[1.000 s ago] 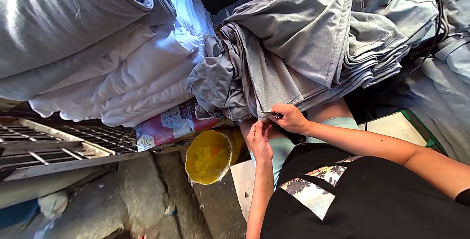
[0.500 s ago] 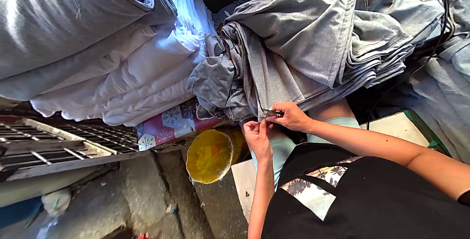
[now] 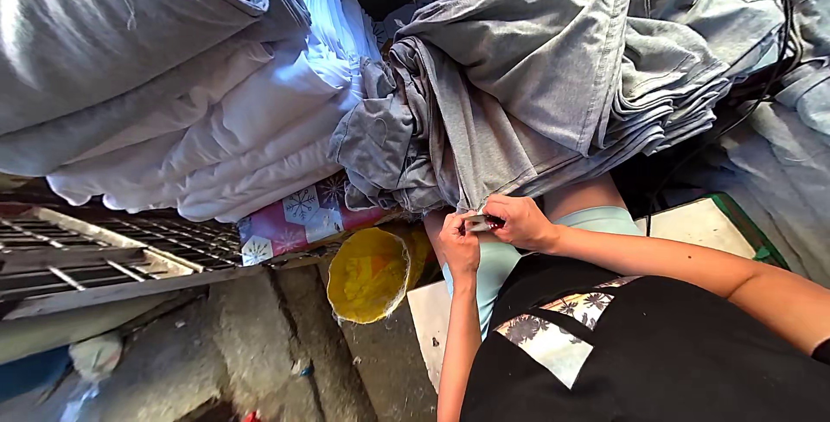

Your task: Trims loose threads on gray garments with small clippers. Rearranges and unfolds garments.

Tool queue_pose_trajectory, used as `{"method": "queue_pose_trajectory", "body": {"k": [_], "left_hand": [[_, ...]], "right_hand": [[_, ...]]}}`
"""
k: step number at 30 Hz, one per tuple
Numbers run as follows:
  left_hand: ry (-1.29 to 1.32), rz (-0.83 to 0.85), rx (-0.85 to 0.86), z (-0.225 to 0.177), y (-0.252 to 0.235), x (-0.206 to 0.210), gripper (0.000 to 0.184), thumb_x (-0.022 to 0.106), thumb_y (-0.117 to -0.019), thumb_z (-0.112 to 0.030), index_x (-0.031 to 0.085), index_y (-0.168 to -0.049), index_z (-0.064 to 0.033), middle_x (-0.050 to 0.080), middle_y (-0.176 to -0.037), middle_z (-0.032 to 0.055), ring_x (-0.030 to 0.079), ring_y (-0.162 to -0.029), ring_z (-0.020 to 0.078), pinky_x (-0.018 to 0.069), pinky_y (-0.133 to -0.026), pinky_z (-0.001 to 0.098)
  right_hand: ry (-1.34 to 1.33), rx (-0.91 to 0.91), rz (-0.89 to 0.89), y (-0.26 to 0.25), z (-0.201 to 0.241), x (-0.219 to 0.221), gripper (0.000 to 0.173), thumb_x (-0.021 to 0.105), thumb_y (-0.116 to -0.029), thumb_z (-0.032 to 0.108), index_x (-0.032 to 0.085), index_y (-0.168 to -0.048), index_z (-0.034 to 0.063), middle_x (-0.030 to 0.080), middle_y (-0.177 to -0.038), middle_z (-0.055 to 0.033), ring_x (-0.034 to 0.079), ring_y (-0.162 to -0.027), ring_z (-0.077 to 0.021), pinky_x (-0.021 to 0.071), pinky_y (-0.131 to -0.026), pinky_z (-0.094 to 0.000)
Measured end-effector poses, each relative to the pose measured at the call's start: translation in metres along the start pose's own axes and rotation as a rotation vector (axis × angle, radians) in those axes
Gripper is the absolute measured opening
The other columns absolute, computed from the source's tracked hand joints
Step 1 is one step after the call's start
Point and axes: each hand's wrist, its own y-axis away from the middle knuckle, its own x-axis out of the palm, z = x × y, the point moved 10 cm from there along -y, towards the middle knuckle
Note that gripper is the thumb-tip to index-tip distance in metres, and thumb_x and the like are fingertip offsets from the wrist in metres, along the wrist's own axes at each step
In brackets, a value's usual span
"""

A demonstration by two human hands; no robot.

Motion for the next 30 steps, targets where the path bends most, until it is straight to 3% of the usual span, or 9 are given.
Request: {"method": "queue_pose_trajectory", "body": {"k": [2, 5, 6, 8, 12, 19, 26, 30], "left_hand": [[0.147, 0.002, -0.162, 0.015, -0.001, 0.004, 0.014, 0.065, -0.0927, 0.000, 0.071, -0.080, 0.0019, 0.066, -0.078, 0.0024, 0.063, -0.075, 0.0033, 0.0530, -0.072, 0.0198], [0.329, -0.010, -0.358, 0.030, 0.002, 0.008, 0.013, 0.062, -0.0929, 0.007, 0.069, -0.082, 0.0036, 0.069, -0.078, 0.0054, 0.065, -0.074, 0.0079, 0.0558, -0.073, 0.0244], [0.338, -0.007, -0.360, 0.030, 0.003, 0.007, 0.014, 0.060, -0.0942, 0.007, 0.069, -0.085, 0.0046, 0.070, -0.081, 0.0062, 0.066, -0.076, 0.0081, 0.0562, -0.075, 0.0246], [0.284, 0.002, -0.281, 0.023, 0.003, 0.004, 0.015, 0.059, -0.0970, 0.004, 0.070, -0.088, 0.0035, 0.070, -0.082, 0.0044, 0.065, -0.077, 0.0057, 0.0552, -0.075, 0.0223], [0.205, 0.018, -0.130, 0.011, 0.006, 0.002, 0.017, 0.052, -0.1010, -0.001, 0.066, -0.092, 0.0026, 0.067, -0.085, 0.0019, 0.065, -0.083, 0.0037, 0.0539, -0.081, 0.0208], [0.148, -0.018, -0.067, -0.001, 0.010, -0.001, 0.020, 0.048, -0.1021, -0.002, 0.065, -0.093, 0.0030, 0.067, -0.086, 0.0029, 0.064, -0.084, 0.0038, 0.0535, -0.081, 0.0208], [0.163, -0.039, -0.047, 0.000, 0.010, -0.006, 0.019, 0.051, -0.1008, 0.000, 0.066, -0.091, 0.0037, 0.067, -0.083, 0.0022, 0.064, -0.081, 0.0018, 0.0535, -0.078, 0.0183], [0.201, -0.037, -0.052, 0.002, 0.011, -0.005, 0.018, 0.051, -0.1001, 0.000, 0.067, -0.090, 0.0032, 0.068, -0.082, 0.0013, 0.064, -0.080, 0.0017, 0.0535, -0.076, 0.0183]], "right_hand": [[-0.041, -0.044, 0.003, 0.004, 0.002, 0.006, 0.009, 0.071, -0.0826, 0.006, 0.072, -0.086, -0.0024, 0.070, -0.084, -0.0148, 0.069, -0.070, -0.0274, 0.0539, -0.057, -0.0447], [-0.234, 0.145, 0.206, 0.004, -0.015, 0.021, 0.015, 0.068, -0.0907, 0.010, 0.072, -0.093, -0.0037, 0.069, -0.088, -0.0148, 0.066, -0.081, -0.0248, 0.0533, -0.073, -0.0442], [-0.319, 0.232, 0.271, 0.004, -0.023, 0.024, 0.020, 0.068, -0.0955, 0.018, 0.072, -0.095, -0.0023, 0.068, -0.087, -0.0114, 0.063, -0.081, -0.0176, 0.0513, -0.076, -0.0376], [-0.470, 0.346, 0.318, 0.005, -0.036, 0.023, 0.029, 0.067, -0.1001, 0.028, 0.070, -0.095, 0.0004, 0.065, -0.081, -0.0030, 0.058, -0.074, -0.0041, 0.0485, -0.073, -0.0245], [-0.655, 0.467, 0.414, 0.008, -0.050, 0.020, 0.030, 0.044, -0.1101, 0.023, 0.065, -0.098, 0.0037, 0.046, -0.066, 0.0083, 0.042, -0.057, 0.0019, 0.0366, -0.057, -0.0161], [-0.844, 0.723, 0.674, 0.024, -0.054, 0.047, 0.041, 0.040, -0.1122, 0.032, 0.066, -0.093, 0.0073, 0.041, -0.055, 0.0115, 0.031, -0.043, 0.0032, 0.0247, -0.042, -0.0150], [-0.948, 0.903, 0.733, 0.024, -0.055, 0.051, 0.046, 0.041, -0.1110, 0.040, 0.064, -0.083, 0.0107, 0.038, -0.051, 0.0108, 0.029, -0.039, 0.0037, 0.0220, -0.039, -0.0138], [-0.939, 0.923, 0.740, 0.021, -0.059, 0.050, 0.046, 0.044, -0.1104, 0.039, 0.066, -0.084, 0.0085, 0.040, -0.051, 0.0098, 0.030, -0.039, 0.0036, 0.0223, -0.038, -0.0139]]}}
